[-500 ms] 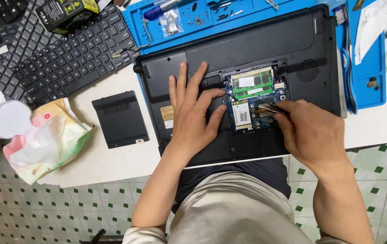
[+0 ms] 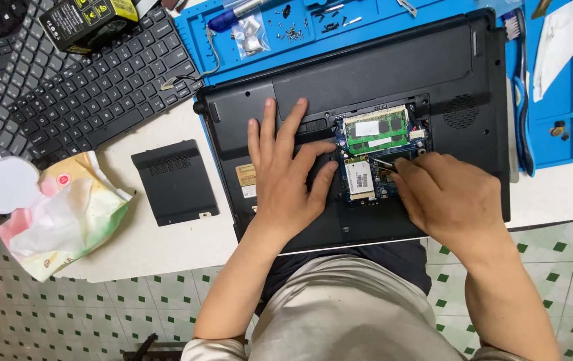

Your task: Finishing the disassembly of a laptop by disconnecting internal ribbon cables and components using tweezers.

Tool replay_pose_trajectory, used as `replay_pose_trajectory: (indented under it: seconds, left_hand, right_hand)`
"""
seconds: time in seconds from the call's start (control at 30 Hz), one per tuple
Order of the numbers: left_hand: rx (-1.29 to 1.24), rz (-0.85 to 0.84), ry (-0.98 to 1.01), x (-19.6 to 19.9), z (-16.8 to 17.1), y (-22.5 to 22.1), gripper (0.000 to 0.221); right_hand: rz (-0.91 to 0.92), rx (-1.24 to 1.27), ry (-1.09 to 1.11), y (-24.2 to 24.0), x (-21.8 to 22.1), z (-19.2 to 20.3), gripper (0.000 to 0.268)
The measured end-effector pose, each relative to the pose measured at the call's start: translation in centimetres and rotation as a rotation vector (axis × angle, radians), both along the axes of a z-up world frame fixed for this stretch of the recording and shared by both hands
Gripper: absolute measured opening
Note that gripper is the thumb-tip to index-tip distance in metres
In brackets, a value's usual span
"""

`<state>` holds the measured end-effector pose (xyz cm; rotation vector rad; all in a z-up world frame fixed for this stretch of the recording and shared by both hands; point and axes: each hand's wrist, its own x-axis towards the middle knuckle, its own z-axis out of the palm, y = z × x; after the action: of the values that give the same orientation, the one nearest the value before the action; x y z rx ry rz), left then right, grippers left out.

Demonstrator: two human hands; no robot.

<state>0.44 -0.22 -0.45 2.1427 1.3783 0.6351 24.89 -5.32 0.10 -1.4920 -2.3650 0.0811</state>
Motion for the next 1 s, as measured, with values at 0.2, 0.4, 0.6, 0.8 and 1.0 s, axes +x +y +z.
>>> replay_pose_trajectory:
  seconds: [0.2,0.4,0.6,0.8,1.0]
  left_hand:
    - [0.018,0.011,-0.003,0.1,-0.1,0.0,0.013]
    - [0.009,0.010,0.000,0.1,0.2,0.0,0.011]
    - [-0.045,0.001,0.014,0.2,1.3,0.4,0.013]
    - [-0.047,-0.096,-0.020,0.5,2.4,2.0,0.015]
    - [-0.019,-0.323,0.031,0.7,1.9,3.9,0.011]
  right_hand:
    - [0.041,0.070,-0.044,0.3,-0.4,-0.2,0.012]
    - [0.020,0.099,-0.084,0.3,-0.5,-0.3,0.016]
    - [0.019,0.052,-0.053,0.6,-0.6,-0.1,0.029]
    - [0.063,0.077,0.002,1.1,-0.4,0.1,0.032]
    - [0.074,0.086,0.023,1.1,-0.3,0.2,0.023]
